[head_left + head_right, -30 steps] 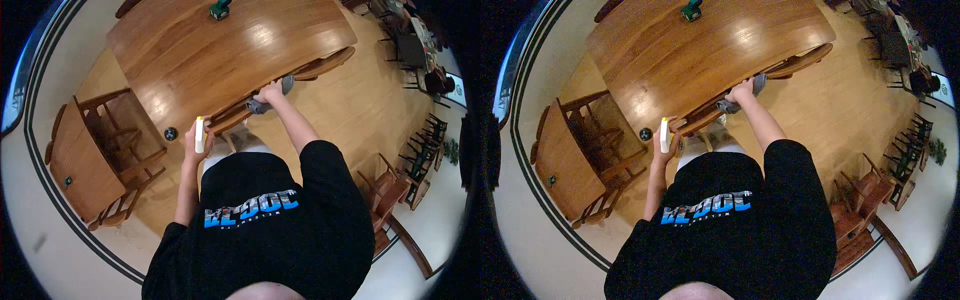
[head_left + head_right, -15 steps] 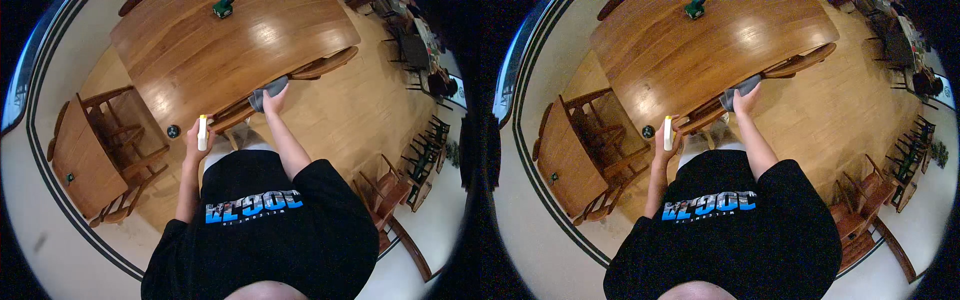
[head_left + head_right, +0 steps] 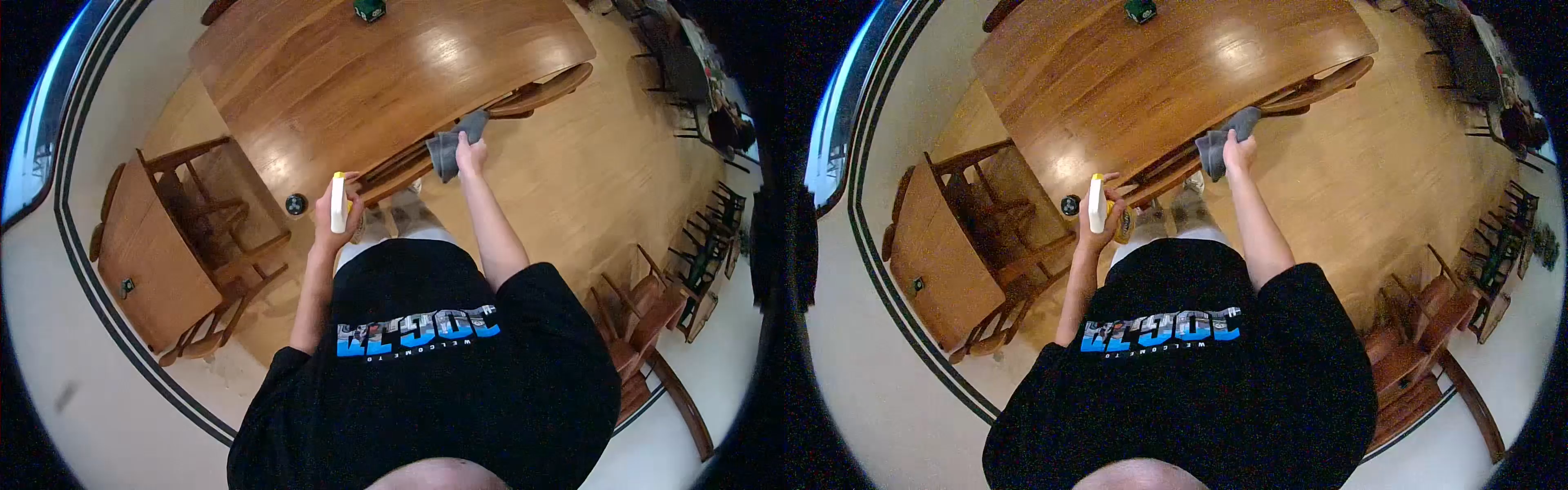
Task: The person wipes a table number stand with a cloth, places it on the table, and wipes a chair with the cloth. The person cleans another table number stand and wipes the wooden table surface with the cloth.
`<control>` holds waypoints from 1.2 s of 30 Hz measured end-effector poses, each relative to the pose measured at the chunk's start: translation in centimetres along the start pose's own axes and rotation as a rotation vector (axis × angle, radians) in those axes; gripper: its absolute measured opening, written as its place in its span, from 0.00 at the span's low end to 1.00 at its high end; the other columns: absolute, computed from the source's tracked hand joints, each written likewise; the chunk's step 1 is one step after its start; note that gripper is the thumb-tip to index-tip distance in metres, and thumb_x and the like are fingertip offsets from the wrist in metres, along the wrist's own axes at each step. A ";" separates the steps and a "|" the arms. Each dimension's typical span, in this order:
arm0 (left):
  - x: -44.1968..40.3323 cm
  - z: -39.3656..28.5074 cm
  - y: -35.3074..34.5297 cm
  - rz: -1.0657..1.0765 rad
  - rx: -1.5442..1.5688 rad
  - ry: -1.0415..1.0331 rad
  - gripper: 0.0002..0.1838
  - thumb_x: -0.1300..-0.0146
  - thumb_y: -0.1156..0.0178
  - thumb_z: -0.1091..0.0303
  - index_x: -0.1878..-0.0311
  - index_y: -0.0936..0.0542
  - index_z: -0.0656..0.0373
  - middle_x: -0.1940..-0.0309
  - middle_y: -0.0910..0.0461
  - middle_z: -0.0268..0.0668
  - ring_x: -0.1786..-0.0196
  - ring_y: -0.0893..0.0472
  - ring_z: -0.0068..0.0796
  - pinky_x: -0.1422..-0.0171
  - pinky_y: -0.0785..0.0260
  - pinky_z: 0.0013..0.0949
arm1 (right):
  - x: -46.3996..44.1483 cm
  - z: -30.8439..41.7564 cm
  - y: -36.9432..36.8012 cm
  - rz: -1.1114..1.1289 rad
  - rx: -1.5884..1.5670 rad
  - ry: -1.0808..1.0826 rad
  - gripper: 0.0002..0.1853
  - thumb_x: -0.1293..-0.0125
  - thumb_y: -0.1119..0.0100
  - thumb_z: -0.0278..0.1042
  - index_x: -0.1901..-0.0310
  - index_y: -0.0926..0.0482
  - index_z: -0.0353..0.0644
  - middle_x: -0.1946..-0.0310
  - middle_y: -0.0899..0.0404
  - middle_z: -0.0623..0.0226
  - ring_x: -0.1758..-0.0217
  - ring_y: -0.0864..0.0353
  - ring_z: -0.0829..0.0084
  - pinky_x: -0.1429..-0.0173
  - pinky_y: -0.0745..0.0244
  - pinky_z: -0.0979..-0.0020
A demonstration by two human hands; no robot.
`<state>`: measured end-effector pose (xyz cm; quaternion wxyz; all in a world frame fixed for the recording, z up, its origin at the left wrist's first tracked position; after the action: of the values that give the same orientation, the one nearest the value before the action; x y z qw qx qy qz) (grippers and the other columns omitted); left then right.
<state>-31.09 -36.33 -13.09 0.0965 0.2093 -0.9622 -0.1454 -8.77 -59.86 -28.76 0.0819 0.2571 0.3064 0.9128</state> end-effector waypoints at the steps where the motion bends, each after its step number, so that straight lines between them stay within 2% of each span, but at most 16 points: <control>1: 0.1 0.0 0.4 0.005 -0.001 0.001 0.27 0.44 0.40 0.78 0.37 0.23 0.56 0.74 0.22 0.31 0.72 0.25 0.27 0.64 0.32 0.30 | 1.0 -1.3 0.6 0.036 -0.140 -0.006 0.17 0.31 0.38 0.42 0.54 0.19 0.34 0.62 0.14 0.59 0.62 0.16 0.65 0.52 0.21 0.65; 2: 0.3 -0.2 0.8 0.026 -0.030 -0.013 0.28 0.44 0.40 0.78 0.37 0.23 0.56 0.74 0.22 0.31 0.72 0.25 0.27 0.64 0.32 0.30 | 1.8 -3.0 1.3 0.073 -0.282 -0.010 0.18 0.30 0.40 0.43 0.51 0.19 0.35 0.59 0.14 0.60 0.60 0.16 0.65 0.51 0.21 0.65; 3: 0.5 -0.4 1.3 0.047 -0.057 -0.026 0.28 0.44 0.40 0.78 0.37 0.23 0.56 0.74 0.23 0.31 0.72 0.25 0.28 0.64 0.32 0.31 | 2.6 -5.1 2.0 0.071 -0.283 -0.013 0.18 0.30 0.40 0.43 0.51 0.19 0.35 0.59 0.14 0.60 0.60 0.16 0.65 0.51 0.21 0.65; 5: 0.7 -0.5 2.0 0.090 -0.108 -0.057 0.28 0.44 0.40 0.77 0.37 0.23 0.56 0.74 0.23 0.31 0.72 0.25 0.29 0.63 0.32 0.31 | 5.0 -8.5 2.2 0.363 -1.067 -0.300 0.23 0.28 0.42 0.51 0.44 0.21 0.39 0.52 0.15 0.62 0.53 0.15 0.65 0.45 0.21 0.65; 7: 0.8 0.0 3.1 0.107 -0.101 -0.055 0.28 0.44 0.40 0.77 0.37 0.23 0.56 0.74 0.23 0.31 0.72 0.25 0.29 0.63 0.32 0.31 | 9.0 -8.9 3.0 0.504 -1.264 -0.337 0.26 0.28 0.44 0.57 0.40 0.23 0.44 0.47 0.16 0.65 0.48 0.16 0.64 0.42 0.21 0.63; 8: 1.1 0.4 3.8 0.125 -0.095 -0.043 0.28 0.44 0.40 0.77 0.36 0.23 0.56 0.74 0.23 0.31 0.72 0.25 0.29 0.63 0.32 0.31 | 10.1 -9.1 2.7 0.497 -1.270 -0.333 0.26 0.28 0.44 0.57 0.40 0.23 0.44 0.47 0.16 0.65 0.48 0.16 0.64 0.42 0.21 0.63; 10: 1.6 1.3 4.8 0.160 -0.082 -0.015 0.28 0.44 0.40 0.77 0.36 0.24 0.55 0.74 0.23 0.31 0.73 0.25 0.30 0.63 0.32 0.32 | 12.1 -10.5 0.9 0.589 -1.374 -0.485 0.27 0.29 0.46 0.62 0.40 0.22 0.49 0.46 0.16 0.70 0.47 0.16 0.65 0.39 0.22 0.62; 12: 1.9 2.0 5.8 0.172 -0.093 -0.031 0.28 0.44 0.40 0.77 0.36 0.23 0.55 0.74 0.23 0.31 0.73 0.25 0.30 0.64 0.32 0.31 | 12.3 -8.9 -2.2 0.640 -1.467 -0.464 0.29 0.31 0.46 0.66 0.42 0.20 0.52 0.48 0.15 0.71 0.49 0.16 0.68 0.41 0.22 0.63; 16: 2.9 3.1 7.7 0.212 -0.125 -0.072 0.28 0.44 0.40 0.77 0.36 0.23 0.55 0.75 0.23 0.31 0.74 0.26 0.30 0.65 0.33 0.31 | 9.6 -7.8 -7.9 0.514 -1.462 -0.460 0.29 0.33 0.46 0.70 0.45 0.19 0.54 0.52 0.14 0.72 0.52 0.16 0.70 0.45 0.22 0.64; 19: 3.7 3.5 8.7 0.219 -0.151 -0.055 0.26 0.44 0.41 0.78 0.39 0.22 0.55 0.76 0.21 0.32 0.77 0.25 0.31 0.68 0.33 0.30 | 5.7 -10.9 -10.2 0.487 -1.461 -0.515 0.30 0.33 0.48 0.72 0.48 0.19 0.53 0.54 0.14 0.72 0.54 0.17 0.69 0.47 0.22 0.64; 21: 4.3 4.0 9.4 0.229 -0.160 -0.045 0.26 0.44 0.41 0.79 0.40 0.21 0.55 0.76 0.20 0.32 0.78 0.25 0.31 0.69 0.33 0.30 | 6.6 -11.6 -10.5 0.471 -1.461 -0.540 0.31 0.33 0.49 0.73 0.49 0.19 0.53 0.55 0.14 0.71 0.55 0.17 0.69 0.48 0.22 0.64; 25: 5.0 5.4 9.6 0.248 -0.109 -0.042 0.25 0.43 0.40 0.76 0.39 0.22 0.57 0.77 0.23 0.32 0.78 0.26 0.31 0.69 0.33 0.30 | 12.5 -10.0 -9.1 0.560 -1.215 -0.557 0.32 0.33 0.51 0.75 0.51 0.18 0.53 0.55 0.14 0.71 0.56 0.17 0.69 0.49 0.22 0.64; 30: 5.3 5.6 9.4 0.300 -0.092 -0.092 0.25 0.43 0.40 0.76 0.40 0.22 0.57 0.76 0.22 0.32 0.77 0.26 0.31 0.69 0.33 0.30 | 17.4 -5.3 -7.5 0.463 -1.213 -0.503 0.34 0.33 0.52 0.76 0.50 0.18 0.51 0.56 0.14 0.70 0.56 0.16 0.68 0.48 0.21 0.63; 33: 5.6 4.9 9.5 0.299 -0.094 -0.109 0.24 0.44 0.40 0.77 0.41 0.21 0.57 0.77 0.21 0.33 0.78 0.24 0.33 0.69 0.32 0.31 | 11.5 -7.9 -9.5 0.367 -1.301 -0.503 0.34 0.32 0.51 0.74 0.48 0.19 0.49 0.55 0.14 0.68 0.55 0.16 0.66 0.47 0.21 0.61; 35: 5.6 4.7 9.7 0.293 -0.089 -0.133 0.23 0.44 0.40 0.77 0.43 0.20 0.57 0.77 0.21 0.34 0.78 0.23 0.34 0.69 0.32 0.32 | 8.9 -9.6 -10.8 0.440 -1.637 -0.387 0.29 0.27 0.53 0.67 0.50 0.20 0.48 0.55 0.15 0.68 0.56 0.16 0.66 0.47 0.22 0.63; 36: 5.7 4.9 10.0 0.294 -0.098 -0.128 0.23 0.44 0.40 0.77 0.43 0.20 0.57 0.77 0.21 0.34 0.78 0.23 0.34 0.69 0.32 0.32 | 9.2 -10.0 -11.5 0.442 -1.642 -0.397 0.29 0.27 0.53 0.67 0.50 0.20 0.48 0.55 0.15 0.68 0.56 0.16 0.66 0.47 0.22 0.63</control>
<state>-41.12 -28.95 -13.76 0.0653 0.0515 -0.9783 -0.1895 -21.94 -53.02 -38.55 0.1143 0.3247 -0.5248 0.7785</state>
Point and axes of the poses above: each hand's wrist, its own x-axis away from the middle knuckle, its own y-axis out of the back of the hand, z = x × y, the point moved 3 cm from there along -x, towards the middle knuckle
